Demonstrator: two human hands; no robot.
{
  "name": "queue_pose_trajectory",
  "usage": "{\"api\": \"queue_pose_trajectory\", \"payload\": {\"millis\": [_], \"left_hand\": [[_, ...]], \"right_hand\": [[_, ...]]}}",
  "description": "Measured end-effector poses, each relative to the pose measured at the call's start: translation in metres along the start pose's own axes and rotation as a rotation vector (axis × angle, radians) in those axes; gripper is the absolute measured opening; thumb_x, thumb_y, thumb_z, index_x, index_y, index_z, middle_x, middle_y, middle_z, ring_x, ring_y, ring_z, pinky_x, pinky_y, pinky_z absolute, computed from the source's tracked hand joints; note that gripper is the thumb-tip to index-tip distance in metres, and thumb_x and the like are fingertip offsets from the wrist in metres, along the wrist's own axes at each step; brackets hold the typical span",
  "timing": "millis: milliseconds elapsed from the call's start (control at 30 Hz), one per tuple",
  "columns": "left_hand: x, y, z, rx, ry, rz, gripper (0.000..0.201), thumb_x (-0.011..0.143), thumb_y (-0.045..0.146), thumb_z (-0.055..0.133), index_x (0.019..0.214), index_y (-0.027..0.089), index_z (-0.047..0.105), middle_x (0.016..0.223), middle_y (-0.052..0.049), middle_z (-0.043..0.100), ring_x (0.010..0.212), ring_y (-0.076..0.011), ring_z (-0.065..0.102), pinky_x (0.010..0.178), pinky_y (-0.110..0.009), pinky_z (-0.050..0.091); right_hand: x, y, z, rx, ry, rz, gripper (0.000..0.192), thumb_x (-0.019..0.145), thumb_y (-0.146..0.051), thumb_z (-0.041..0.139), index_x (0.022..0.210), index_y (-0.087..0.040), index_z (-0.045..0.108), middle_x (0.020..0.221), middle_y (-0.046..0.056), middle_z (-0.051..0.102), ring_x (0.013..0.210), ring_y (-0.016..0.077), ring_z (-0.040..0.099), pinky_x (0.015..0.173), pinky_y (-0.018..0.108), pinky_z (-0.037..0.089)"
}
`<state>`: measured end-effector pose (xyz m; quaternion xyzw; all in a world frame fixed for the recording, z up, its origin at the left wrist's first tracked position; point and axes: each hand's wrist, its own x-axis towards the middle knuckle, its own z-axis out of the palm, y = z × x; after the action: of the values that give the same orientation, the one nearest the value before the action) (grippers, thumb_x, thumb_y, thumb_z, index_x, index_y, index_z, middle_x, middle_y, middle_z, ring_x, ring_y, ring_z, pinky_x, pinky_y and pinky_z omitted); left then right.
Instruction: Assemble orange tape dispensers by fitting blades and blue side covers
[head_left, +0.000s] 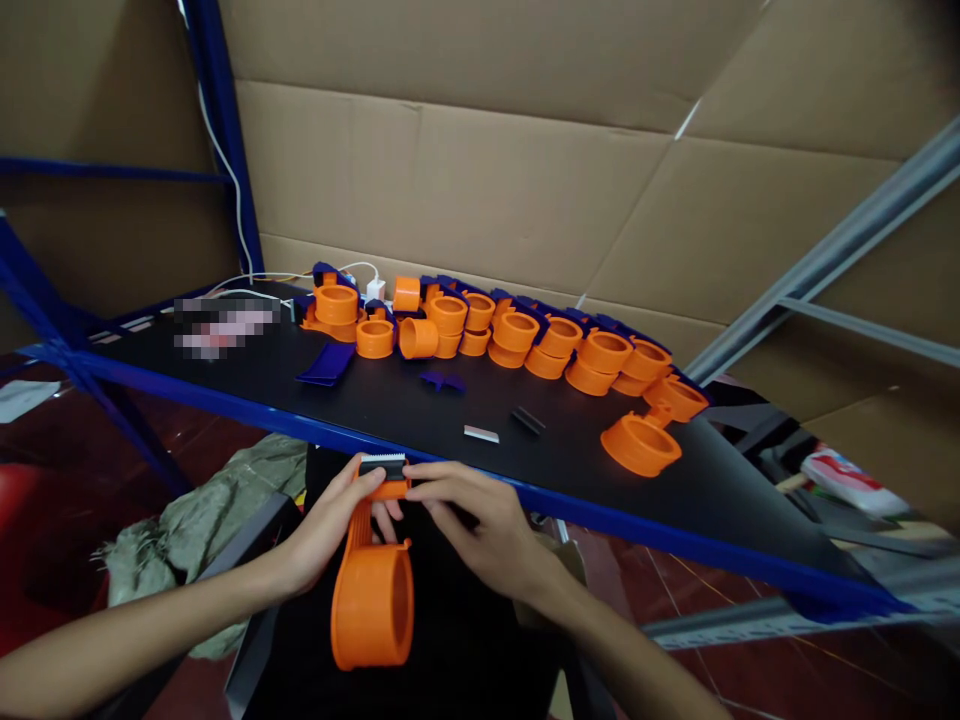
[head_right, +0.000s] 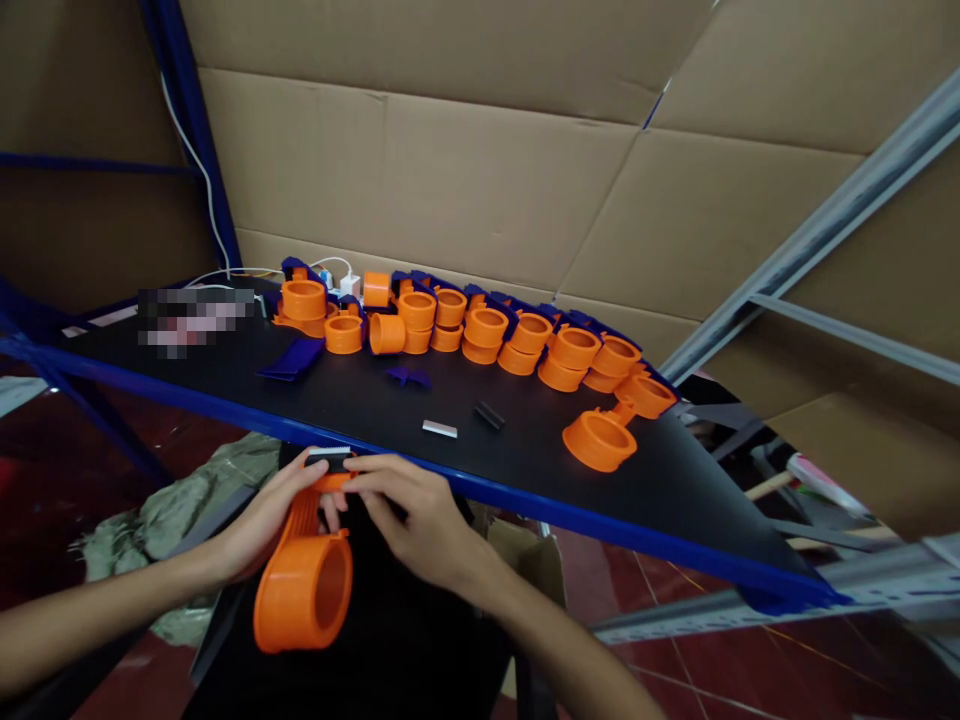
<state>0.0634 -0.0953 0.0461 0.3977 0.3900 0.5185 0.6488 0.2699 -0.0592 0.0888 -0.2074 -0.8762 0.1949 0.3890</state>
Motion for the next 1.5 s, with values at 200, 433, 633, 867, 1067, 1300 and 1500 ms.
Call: {"api": "queue_pose_trajectory", "payload": {"millis": [200,433,633,867,1067,1300,1500], "left_hand": [[0.005,-0.002,-0.006,-0.186,-0.013,-0.148,0.03,0.088,0.046,0.064,0.093,0.017,0.057,0.069,-0.002,0.069,0.051,-0.0144,0.063,0.051,-0.024,0.048],[0.001,-0.003,-0.006,-0.107,-0.054,-0.093,0.027,0.09,0.043,0.062,0.1,0.019,0.055,0.074,-0.001,0.07,0.053,-0.0139,0.065,0.053,-0.024,0.05],[-0.001,-0.001,-0.004,-0.071,-0.033,-0.062,0.03,0.092,0.046,0.059,0.102,0.019,0.055,0.073,-0.003,0.072,0.049,-0.0127,0.062,0.05,-0.022,0.046],[-0.005,0.006,0.003,-0.136,0.024,-0.068,0.032,0.093,0.046,0.058,0.108,0.018,0.055,0.067,-0.004,0.071,0.051,-0.0149,0.063,0.053,-0.023,0.047],[-0.004,0.006,0.003,-0.186,0.024,-0.09,0.027,0.092,0.044,0.059,0.097,0.018,0.056,0.067,-0.004,0.07,0.054,-0.0161,0.065,0.054,-0.024,0.049],[0.0,0.001,-0.006,-0.162,-0.063,-0.165,0.033,0.092,0.046,0.057,0.085,0.014,0.062,0.059,-0.005,0.067,0.048,-0.0151,0.059,0.05,-0.023,0.046],[0.0,-0.001,-0.01,-0.147,-0.079,-0.215,0.033,0.092,0.046,0.057,0.085,0.015,0.063,0.058,-0.005,0.066,0.047,-0.0145,0.058,0.049,-0.023,0.043]], "right_hand": [[0.063,0.057,-0.055,-0.481,-0.108,0.277,0.04,0.096,-0.029,0.058,0.136,-0.026,0.059,0.135,0.01,0.062,0.123,0.0262,0.059,0.101,0.042,0.051],[0.099,0.116,-0.076,-0.493,-0.382,0.383,0.037,0.083,-0.011,0.07,0.118,-0.021,0.072,0.117,0.008,0.072,0.107,0.023,0.067,0.096,0.033,0.051],[0.084,0.093,-0.083,-0.367,-0.34,0.441,0.036,0.095,-0.025,0.058,0.13,-0.016,0.064,0.091,0.007,0.076,0.073,0.0158,0.07,0.065,0.025,0.056],[0.034,0.024,-0.021,0.11,-0.043,0.438,0.023,0.088,-0.035,0.068,0.103,-0.017,0.071,0.09,0.006,0.076,0.071,0.0155,0.071,0.055,0.023,0.057],[0.011,-0.003,0.023,0.081,0.105,0.215,0.008,0.086,-0.023,0.071,0.082,-0.019,0.065,0.125,0.01,0.069,0.107,0.0227,0.07,0.085,0.034,0.06],[0.015,0.007,0.015,0.187,0.011,0.227,0.04,0.083,-0.023,0.075,0.123,-0.025,0.066,0.124,0.007,0.068,0.105,0.0198,0.068,0.079,0.031,0.063],[0.003,0.016,0.018,0.182,0.039,0.196,0.04,0.079,-0.03,0.08,0.117,-0.025,0.068,0.121,0.007,0.069,0.107,0.0212,0.067,0.085,0.035,0.061]]}}
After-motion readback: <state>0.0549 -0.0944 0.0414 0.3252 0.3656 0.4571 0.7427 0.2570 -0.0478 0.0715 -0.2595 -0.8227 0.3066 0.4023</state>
